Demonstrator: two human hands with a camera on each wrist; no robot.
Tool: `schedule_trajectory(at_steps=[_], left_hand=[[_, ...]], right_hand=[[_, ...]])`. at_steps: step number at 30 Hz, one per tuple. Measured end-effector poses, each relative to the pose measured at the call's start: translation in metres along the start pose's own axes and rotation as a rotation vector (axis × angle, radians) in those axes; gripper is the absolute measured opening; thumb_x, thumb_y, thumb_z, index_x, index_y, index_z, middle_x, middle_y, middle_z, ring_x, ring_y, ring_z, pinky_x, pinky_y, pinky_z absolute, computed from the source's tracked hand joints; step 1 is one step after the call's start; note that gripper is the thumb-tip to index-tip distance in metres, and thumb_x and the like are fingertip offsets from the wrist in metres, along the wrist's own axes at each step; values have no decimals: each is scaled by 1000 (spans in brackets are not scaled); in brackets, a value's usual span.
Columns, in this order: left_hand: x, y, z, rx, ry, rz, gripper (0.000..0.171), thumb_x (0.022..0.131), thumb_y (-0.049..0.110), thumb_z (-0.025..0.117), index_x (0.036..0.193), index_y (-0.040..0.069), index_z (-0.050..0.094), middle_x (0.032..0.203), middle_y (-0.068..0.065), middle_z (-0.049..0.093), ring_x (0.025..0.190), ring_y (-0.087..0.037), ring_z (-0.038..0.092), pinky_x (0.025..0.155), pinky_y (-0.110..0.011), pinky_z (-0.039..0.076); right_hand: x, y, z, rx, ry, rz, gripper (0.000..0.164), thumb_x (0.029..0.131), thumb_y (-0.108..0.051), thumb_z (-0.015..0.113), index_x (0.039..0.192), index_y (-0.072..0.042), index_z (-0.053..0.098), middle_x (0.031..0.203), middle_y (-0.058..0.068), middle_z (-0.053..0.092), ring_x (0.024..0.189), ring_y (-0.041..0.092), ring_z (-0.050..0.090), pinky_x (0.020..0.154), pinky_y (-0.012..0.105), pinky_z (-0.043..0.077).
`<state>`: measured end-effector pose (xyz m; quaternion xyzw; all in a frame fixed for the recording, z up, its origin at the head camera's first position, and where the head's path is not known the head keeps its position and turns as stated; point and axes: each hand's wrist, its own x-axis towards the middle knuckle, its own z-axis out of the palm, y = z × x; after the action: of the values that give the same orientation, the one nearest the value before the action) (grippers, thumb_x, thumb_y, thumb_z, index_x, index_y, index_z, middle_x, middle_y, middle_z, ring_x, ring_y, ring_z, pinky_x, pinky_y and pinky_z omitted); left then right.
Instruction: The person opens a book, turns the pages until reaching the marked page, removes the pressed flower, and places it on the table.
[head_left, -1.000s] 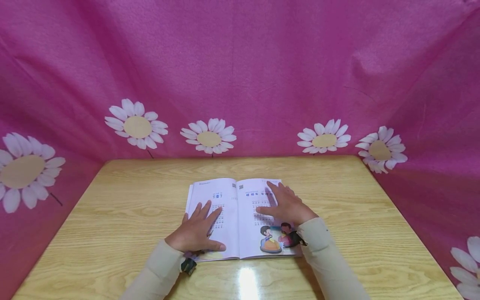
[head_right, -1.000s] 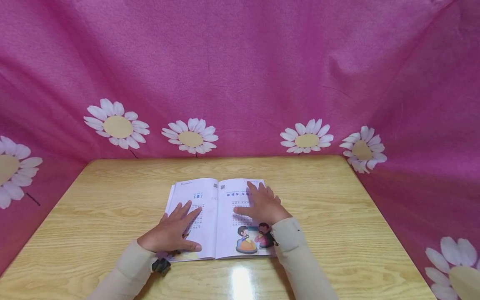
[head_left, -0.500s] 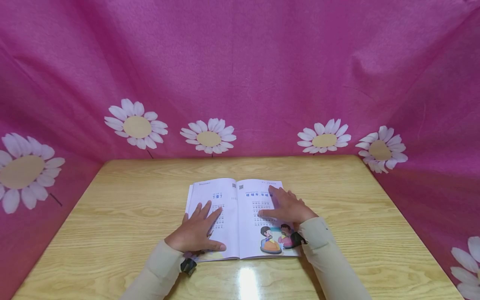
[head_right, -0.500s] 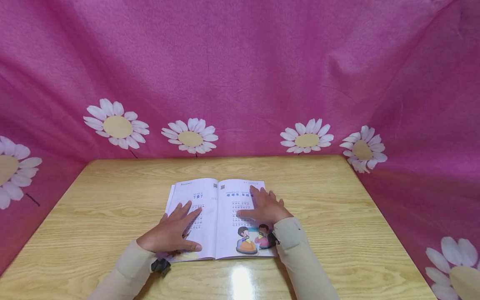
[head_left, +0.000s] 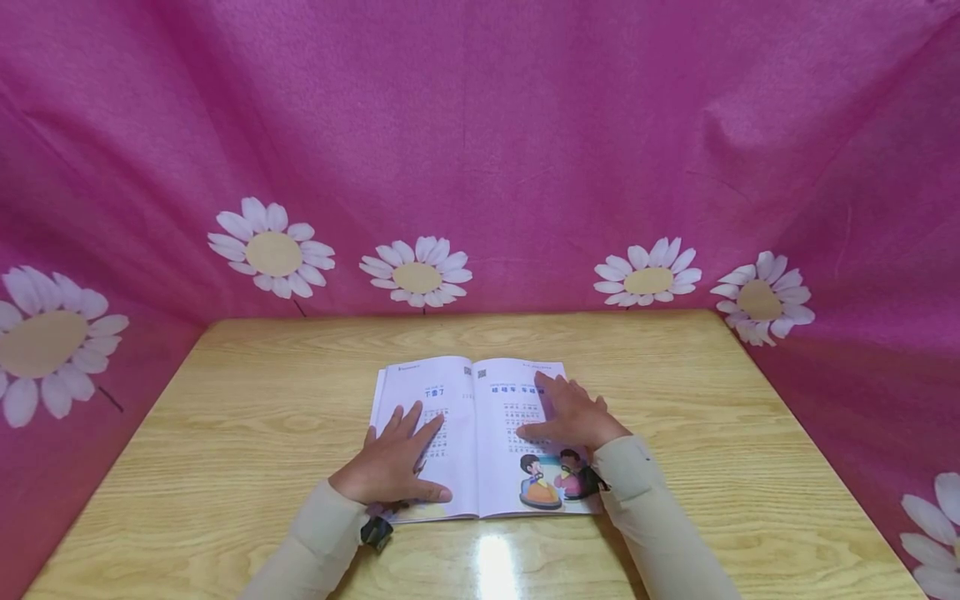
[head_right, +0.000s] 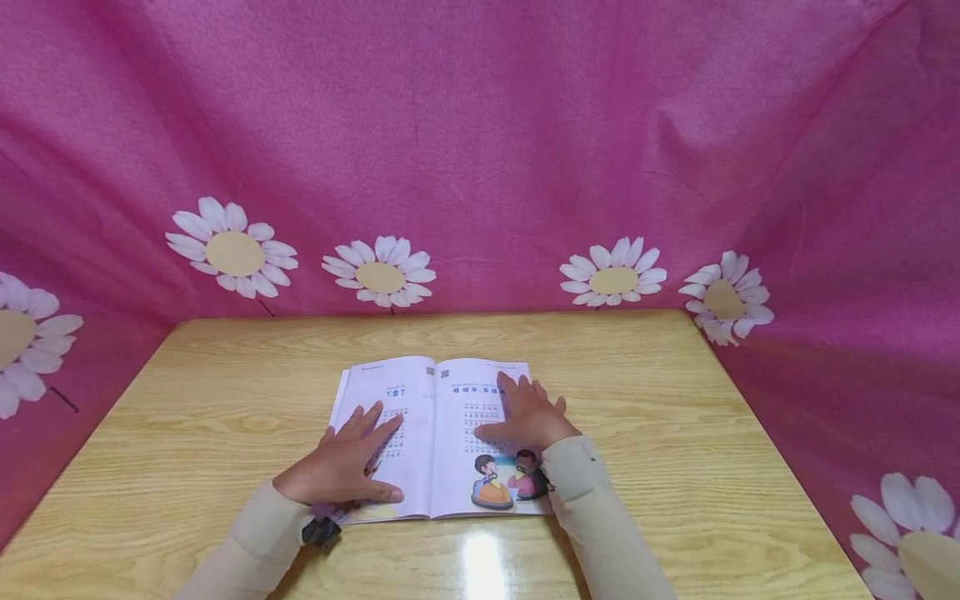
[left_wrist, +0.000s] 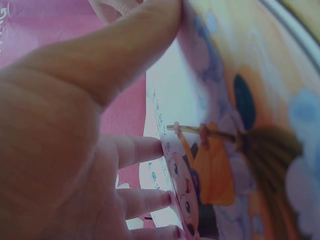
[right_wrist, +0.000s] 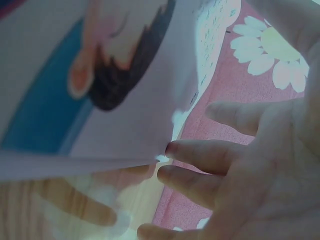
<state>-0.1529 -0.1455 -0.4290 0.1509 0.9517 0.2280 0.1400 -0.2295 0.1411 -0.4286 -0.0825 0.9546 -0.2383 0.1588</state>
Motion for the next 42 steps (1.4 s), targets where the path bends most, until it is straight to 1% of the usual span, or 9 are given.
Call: schedule_trajectory(at_steps=[12,20,22,24,27,30,34,38,42], left_hand=[[-1,2,-1,-10,8,3,106,67,59,79,152,17,32,160,-17,12,145,-43,5,106,-72,4],[0,1,0,2,9,-7,105,67,59,80,152,19,33,160,-16,12,145,-42,4,107,-71,4],[0,0,0,4,9,-6,105,67,59,80,152,19,33,160,-16,12,145,-42,4,106,-71,4],[1,-1,0,7,7,-8,105,67,60,79,152,19,32,160,-16,12,145,-42,4,107,-71,4],[1,-1,0,4,7,-5,105,67,60,79,152,19,33,160,-16,12,145,-43,5,107,-71,4],[1,-1,-1,1,8,1,105,67,60,79,152,18,33,160,-17,13,145,-44,5,106,-72,5],[1,0,-1,4,6,2,105,67,60,79,152,18,33,160,-17,13,145,-44,6,106,-72,5],[1,0,-1,4,3,-2,105,67,60,79,152,18,33,160,-17,13,145,-44,5,106,-72,5],[1,1,-2,4,0,-5,105,67,61,79,152,18,33,160,-17,13,145,-44,6,106,-72,5]], right_hand=[[0,-1,-1,-46,8,-17,106,72,-54,78,154,-15,24,157,18,24,145,39,16,104,74,7],[-1,-4,-2,-7,16,-34,105,74,-53,78,154,-11,23,155,12,31,142,39,24,103,75,9],[-2,-3,-3,52,8,-32,105,75,-52,77,154,-12,22,155,11,32,139,36,31,105,70,15],[-4,-2,-4,175,-23,-17,104,75,-50,78,155,-16,20,151,11,38,127,34,46,103,61,31],[-6,0,-6,428,-100,17,104,75,-45,81,155,-25,18,134,11,51,97,27,64,84,45,52],[-7,4,-11,538,-147,4,101,76,-45,79,154,-28,18,119,10,57,79,24,68,70,38,55],[-7,9,-19,456,-128,-97,91,82,-54,70,154,-23,22,131,8,55,94,21,64,87,41,51],[-7,14,-25,403,-94,-134,76,92,-57,53,153,-21,26,147,10,42,118,29,53,103,55,37],[-8,15,-29,406,-38,-151,59,101,-47,39,151,-19,32,149,12,40,135,35,36,108,60,25]])
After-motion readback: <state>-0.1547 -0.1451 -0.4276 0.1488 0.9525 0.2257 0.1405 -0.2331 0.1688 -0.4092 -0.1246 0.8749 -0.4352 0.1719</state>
